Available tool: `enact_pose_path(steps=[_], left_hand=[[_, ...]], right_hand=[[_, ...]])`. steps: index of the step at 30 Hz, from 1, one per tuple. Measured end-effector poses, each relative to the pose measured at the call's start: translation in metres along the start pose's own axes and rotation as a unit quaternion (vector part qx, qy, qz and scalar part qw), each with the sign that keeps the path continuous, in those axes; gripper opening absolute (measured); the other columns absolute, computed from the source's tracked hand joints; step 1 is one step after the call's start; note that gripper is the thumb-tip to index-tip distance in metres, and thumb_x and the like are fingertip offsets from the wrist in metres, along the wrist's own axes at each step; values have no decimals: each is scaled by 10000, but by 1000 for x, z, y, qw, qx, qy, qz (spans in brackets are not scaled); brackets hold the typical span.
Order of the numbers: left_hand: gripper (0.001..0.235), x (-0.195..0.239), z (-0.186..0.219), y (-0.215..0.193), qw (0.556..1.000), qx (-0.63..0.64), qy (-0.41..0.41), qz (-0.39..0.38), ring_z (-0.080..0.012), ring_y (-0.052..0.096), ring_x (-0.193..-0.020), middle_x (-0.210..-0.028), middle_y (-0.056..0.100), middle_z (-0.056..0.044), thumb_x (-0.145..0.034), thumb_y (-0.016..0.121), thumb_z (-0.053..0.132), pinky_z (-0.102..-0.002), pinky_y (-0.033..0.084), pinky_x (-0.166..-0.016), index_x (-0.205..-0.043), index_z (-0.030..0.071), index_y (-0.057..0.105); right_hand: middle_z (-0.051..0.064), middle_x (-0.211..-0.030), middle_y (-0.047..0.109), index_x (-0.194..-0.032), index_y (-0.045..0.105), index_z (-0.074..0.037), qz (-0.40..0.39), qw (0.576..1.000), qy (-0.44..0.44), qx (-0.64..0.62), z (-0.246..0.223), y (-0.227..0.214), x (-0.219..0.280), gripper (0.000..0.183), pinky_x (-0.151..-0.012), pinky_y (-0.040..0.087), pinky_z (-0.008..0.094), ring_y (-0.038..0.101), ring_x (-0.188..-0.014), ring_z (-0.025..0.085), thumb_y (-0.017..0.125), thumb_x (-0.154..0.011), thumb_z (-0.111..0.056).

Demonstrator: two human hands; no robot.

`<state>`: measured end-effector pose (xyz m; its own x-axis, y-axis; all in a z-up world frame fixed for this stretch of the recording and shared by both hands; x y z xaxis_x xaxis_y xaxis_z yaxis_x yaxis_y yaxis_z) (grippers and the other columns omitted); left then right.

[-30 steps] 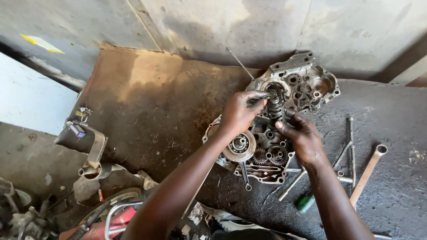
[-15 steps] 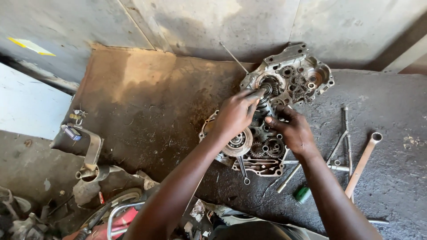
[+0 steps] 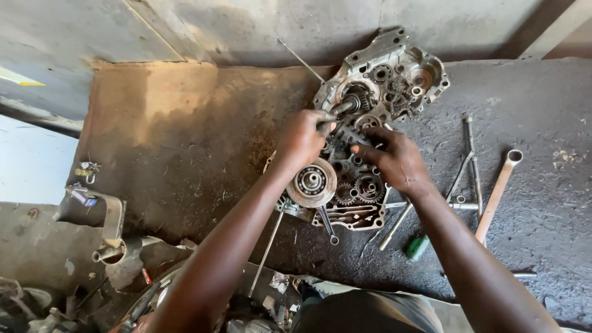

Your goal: Installing the gear selector shaft and associated gears into a motorcycle engine crankcase during an engine rebuild.

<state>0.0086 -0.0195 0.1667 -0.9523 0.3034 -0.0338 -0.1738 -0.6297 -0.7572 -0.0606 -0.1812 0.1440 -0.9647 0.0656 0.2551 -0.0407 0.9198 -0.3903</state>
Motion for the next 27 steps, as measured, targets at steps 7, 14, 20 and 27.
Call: enact_pose_path(steps=[7, 14, 20, 27], left_hand=[[165, -18, -65, 83, 971, -166, -79, -154, -387, 752, -915, -870, 760, -199, -779, 708, 129, -513, 622, -752, -901, 29, 755], [485, -7, -24, 83, 923, -190, -176, -284, -341, 725, -1061, -1054, 761, -185, -847, 649, 268, -285, 588, -956, -1233, -21, 697], [181, -25, -54, 118, 968, -181, 20, -174, -471, 730, -818, -841, 736, -260, -810, 682, 137, -541, 627, -663, -878, -5, 771], [169, -5, -51, 67, 972, -131, -63, -182, -363, 754, -923, -874, 766, -133, -778, 676, 167, -518, 611, -781, -900, 109, 778]], right_hand=[[169, -1102, 773, -1268, 744, -181, -75, 985, 25, 151, -10, 0, 7, 462, -974, 529, 523, 729, -1036, 404, 733, -875, -423], [116, -993, 801, -1156, 786, -270, -99, 933, -35, 343, 19, 31, -27, 361, -924, 587, 512, 742, -984, 402, 719, -837, -426], [104, -929, 796, -1076, 787, -217, -122, 895, -61, 425, 33, 58, -33, 333, -847, 622, 513, 759, -940, 378, 694, -839, -431], [124, -854, 786, -998, 810, -201, -139, 861, -82, 482, 24, 76, -41, 289, -772, 634, 513, 765, -859, 384, 712, -804, -392]])
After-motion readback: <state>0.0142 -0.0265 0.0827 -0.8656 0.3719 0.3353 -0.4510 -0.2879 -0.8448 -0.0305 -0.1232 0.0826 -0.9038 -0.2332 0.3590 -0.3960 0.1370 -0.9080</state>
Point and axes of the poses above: each hand's wrist, its own x-axis away from the middle knuckle, its own y-axis out of the palm, z = x × y, the point moved 10 cm from there along -x, towards the middle knuckle
